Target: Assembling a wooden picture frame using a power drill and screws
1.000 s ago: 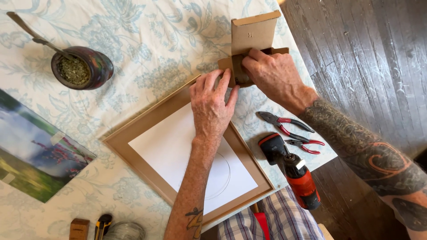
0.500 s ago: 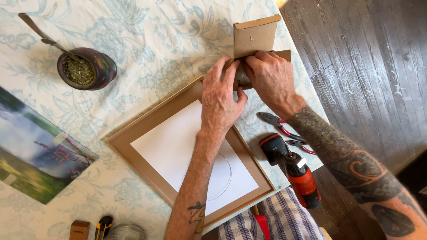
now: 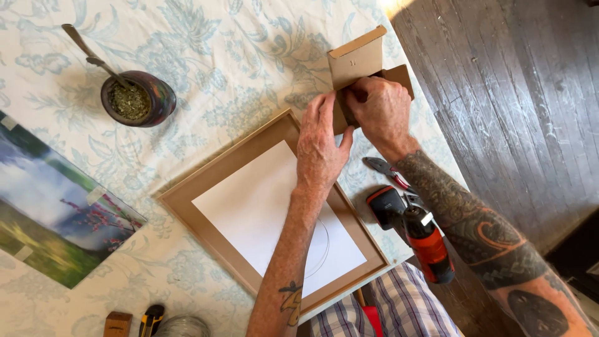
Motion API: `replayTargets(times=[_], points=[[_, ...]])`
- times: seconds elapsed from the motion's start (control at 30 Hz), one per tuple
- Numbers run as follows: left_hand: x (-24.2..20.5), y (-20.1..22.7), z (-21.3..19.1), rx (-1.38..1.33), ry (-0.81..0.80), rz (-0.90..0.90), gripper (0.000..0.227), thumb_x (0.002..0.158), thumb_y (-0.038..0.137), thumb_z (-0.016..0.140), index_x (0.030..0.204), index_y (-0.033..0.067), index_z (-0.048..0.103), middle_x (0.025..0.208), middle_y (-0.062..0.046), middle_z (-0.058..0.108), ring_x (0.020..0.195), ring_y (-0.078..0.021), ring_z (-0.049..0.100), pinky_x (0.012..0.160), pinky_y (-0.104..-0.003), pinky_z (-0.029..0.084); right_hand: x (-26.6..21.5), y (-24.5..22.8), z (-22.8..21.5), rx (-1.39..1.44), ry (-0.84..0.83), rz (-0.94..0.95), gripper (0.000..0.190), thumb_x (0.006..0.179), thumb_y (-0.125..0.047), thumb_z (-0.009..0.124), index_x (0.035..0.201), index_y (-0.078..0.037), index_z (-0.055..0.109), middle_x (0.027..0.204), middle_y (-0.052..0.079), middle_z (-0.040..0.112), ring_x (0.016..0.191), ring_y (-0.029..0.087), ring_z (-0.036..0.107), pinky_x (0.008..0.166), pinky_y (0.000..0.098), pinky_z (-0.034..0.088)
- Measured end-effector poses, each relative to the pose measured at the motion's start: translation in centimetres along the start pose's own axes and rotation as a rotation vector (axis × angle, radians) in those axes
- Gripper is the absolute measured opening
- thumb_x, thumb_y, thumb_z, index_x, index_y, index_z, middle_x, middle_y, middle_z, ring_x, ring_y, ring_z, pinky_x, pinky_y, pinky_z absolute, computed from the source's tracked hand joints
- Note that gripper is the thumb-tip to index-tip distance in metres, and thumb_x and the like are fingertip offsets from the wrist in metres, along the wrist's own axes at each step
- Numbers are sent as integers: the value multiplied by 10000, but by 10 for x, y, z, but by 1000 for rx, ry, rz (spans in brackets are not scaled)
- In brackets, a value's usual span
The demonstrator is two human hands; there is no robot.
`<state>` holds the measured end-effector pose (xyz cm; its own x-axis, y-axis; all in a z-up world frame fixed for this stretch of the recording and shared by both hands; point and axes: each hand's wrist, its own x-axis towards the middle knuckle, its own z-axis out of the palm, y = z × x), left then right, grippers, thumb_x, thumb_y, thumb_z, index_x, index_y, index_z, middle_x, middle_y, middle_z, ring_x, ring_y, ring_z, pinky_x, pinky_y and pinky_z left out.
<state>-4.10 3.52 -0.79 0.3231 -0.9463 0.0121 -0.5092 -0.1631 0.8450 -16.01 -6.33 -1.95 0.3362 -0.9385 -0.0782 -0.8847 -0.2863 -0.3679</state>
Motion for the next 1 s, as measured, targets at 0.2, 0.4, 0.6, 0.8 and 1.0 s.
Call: replayTargets(times=[0.2, 0.4, 0.6, 0.8, 1.0], points=[[0, 3, -5, -38, -6, 12, 833, 740, 82, 872, 1467, 34, 469, 1372, -174, 510, 1260, -382, 575, 1092, -520, 477, -4, -4, -14, 23, -6, -132, 168, 876, -227, 766, 898, -72, 704, 788, 102, 649, 781, 379, 699, 637, 504, 565], [1, 9, -7, -15, 15, 24, 1095, 726, 67, 927, 1601, 46, 270, 1426, -210, 518, 1292, -395, 558, 1145, -516, 445, -43, 10, -96, 389, 21, -174, 111, 962, -25, 789, 1054, -69, 745, 875, 85, 675, 843, 274, 720, 757, 374, 580], [1, 24, 2, -147, 76, 67, 1058, 767, 75, 891, 1619, 83, 264, 1404, -154, 492, 1216, -312, 569, 1071, -445, 515, -38, 53, -85, 910, 41, 77, 74, 1052, -77, 717, 1053, -6, 695, 887, 85, 673, 814, 145, 661, 844, 362, 612], [4, 26, 8, -228, 35, 85, 954, 875, -14, 769, 1642, 110, 216, 1490, -173, 462, 1040, -276, 713, 942, -460, 609, -34, 55, -71, 1039, -101, 57, 166, 994, -98, 758, 1021, 54, 698, 847, 143, 687, 776, 175, 663, 792, 380, 622], [23, 28, 9, -76, -2, 15, 1099, 861, -66, 786, 1678, 152, 84, 1526, -205, 418, 901, -260, 739, 853, -446, 633, -36, 76, -76, 1093, -119, 104, 198, 1006, -157, 754, 1022, 32, 697, 841, 106, 703, 778, 114, 657, 778, 300, 619]])
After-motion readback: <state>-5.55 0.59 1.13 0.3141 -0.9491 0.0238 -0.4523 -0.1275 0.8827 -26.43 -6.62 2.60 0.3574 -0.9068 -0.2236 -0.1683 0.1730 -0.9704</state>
